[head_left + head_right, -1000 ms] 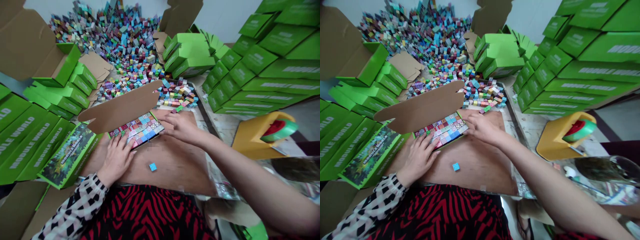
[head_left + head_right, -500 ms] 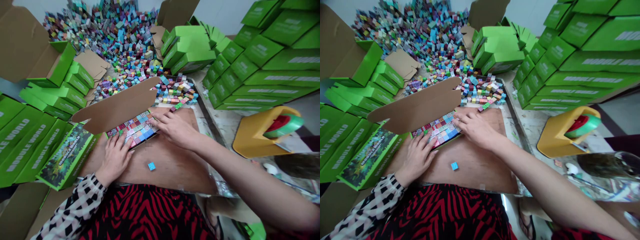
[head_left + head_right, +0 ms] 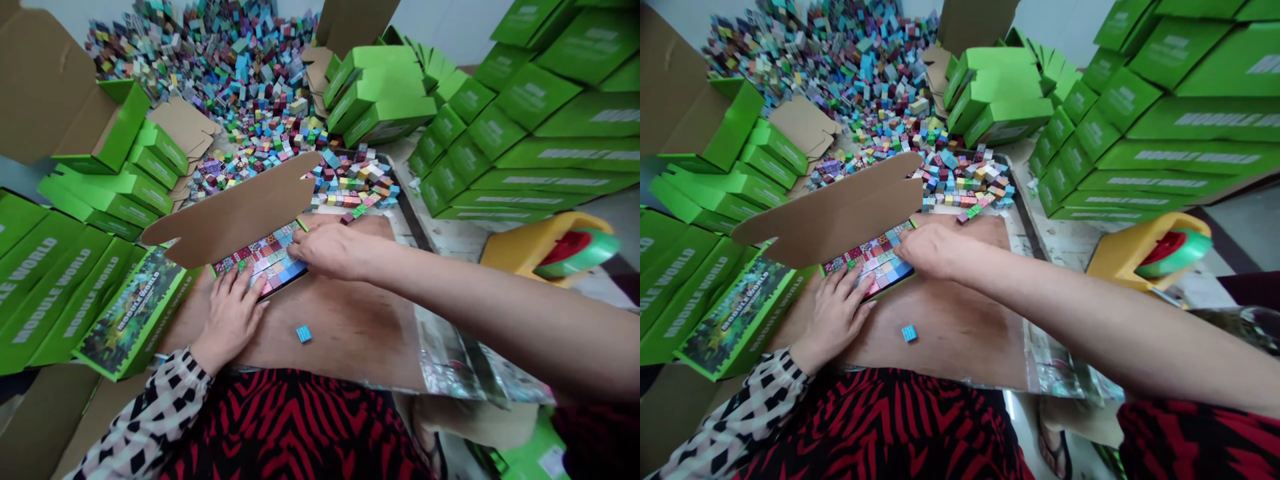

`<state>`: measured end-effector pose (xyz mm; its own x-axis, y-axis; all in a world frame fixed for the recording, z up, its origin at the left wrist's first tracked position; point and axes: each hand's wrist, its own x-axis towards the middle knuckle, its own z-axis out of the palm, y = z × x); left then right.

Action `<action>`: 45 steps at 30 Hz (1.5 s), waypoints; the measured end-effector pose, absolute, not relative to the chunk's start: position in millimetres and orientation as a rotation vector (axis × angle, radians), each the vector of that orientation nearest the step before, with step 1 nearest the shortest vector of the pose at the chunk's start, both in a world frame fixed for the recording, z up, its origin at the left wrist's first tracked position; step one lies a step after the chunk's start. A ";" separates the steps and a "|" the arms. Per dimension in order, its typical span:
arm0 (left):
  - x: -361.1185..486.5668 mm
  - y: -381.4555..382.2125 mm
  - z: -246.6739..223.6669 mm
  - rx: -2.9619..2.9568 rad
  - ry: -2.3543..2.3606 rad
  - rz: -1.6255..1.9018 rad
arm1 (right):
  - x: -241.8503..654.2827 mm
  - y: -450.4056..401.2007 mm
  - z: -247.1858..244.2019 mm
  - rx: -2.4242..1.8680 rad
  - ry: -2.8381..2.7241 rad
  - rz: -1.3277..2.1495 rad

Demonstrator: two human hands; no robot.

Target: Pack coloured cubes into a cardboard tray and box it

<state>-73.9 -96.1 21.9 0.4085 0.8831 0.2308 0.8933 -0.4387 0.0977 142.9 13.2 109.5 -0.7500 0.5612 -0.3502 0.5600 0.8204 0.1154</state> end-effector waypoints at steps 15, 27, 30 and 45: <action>-75.4 -95.0 19.5 -2.585 -1.569 -0.386 | 149.6 15.7 113.3 0.830 2.672 -0.075; -76.6 -92.7 18.9 -2.576 -1.445 -0.502 | 146.8 18.9 116.6 0.842 2.590 -0.142; -81.0 -91.8 19.4 -2.612 -1.426 -0.533 | 147.9 18.5 115.4 0.828 2.607 -0.157; -80.9 -92.2 37.4 -2.673 -1.418 -0.506 | 155.6 15.7 96.8 0.850 2.731 -0.246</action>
<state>-80.9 -92.2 37.4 0.5187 0.7922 0.3215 0.8166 -0.5704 0.0880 155.6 15.7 96.8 -0.7915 0.5300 -0.3044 0.5758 0.8136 -0.0808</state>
